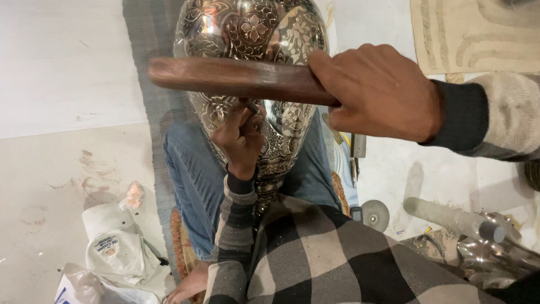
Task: The person sits on the floor with a large engraved brass vase held between their legs. They hold a small punch against the vase surface with one hand and strike it with a wooden mallet held in the other hand, working repeatedly across the decorated surface of the vessel.
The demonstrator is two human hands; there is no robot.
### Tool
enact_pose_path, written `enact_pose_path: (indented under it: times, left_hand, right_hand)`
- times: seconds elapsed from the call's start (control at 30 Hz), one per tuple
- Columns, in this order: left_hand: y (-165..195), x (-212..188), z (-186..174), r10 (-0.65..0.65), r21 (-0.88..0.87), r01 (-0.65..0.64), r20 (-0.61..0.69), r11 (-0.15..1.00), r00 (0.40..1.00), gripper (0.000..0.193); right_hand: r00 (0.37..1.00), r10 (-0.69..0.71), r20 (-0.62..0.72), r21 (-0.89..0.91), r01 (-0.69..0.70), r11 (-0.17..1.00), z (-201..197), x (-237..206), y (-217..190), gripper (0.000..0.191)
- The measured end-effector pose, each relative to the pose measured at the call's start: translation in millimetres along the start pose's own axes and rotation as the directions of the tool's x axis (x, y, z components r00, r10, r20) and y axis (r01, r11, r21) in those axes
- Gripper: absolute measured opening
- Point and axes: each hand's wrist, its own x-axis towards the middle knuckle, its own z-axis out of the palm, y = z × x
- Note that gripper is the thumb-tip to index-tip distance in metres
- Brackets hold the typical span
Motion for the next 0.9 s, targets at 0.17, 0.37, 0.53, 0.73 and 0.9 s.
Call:
enact_pose_path:
  times: [0.17,0.37,0.53,0.73,0.9]
  left_hand:
    - [0.8,-0.7,-0.5,-0.029,-0.016,0.029,0.022,0.999,0.999,0.040]
    - [-4.3,0.2,7.9,-0.003,0.059,0.006,-0.060,0.998,0.998,0.040]
    - [-5.6,1.4,11.5,-0.005,-0.073,-0.003,-0.113,0.997,0.994,0.037]
    - [-1.1,-0.6,9.5,-0.038,-0.019,0.036,-0.099,0.999,0.994,0.037]
    - [5.0,-0.7,12.7,-0.087,-0.012,0.086,-0.084,0.996,0.993,0.036]
  right_hand:
    - [0.956,-0.163,-0.243,0.110,0.194,0.975,-1.5,-1.2,1.6,0.061]
    - [0.999,0.032,0.019,-0.051,-0.031,0.998,-4.1,0.9,13.4,0.044]
    - [0.989,-0.021,-0.150,0.278,0.062,0.959,-13.9,11.2,19.3,0.044]
    - [0.993,-0.072,-0.098,0.051,0.078,0.996,-26.8,10.7,2.4,0.049]
    - [0.996,-0.078,-0.043,0.030,0.079,0.996,-24.8,20.3,5.8,0.051]
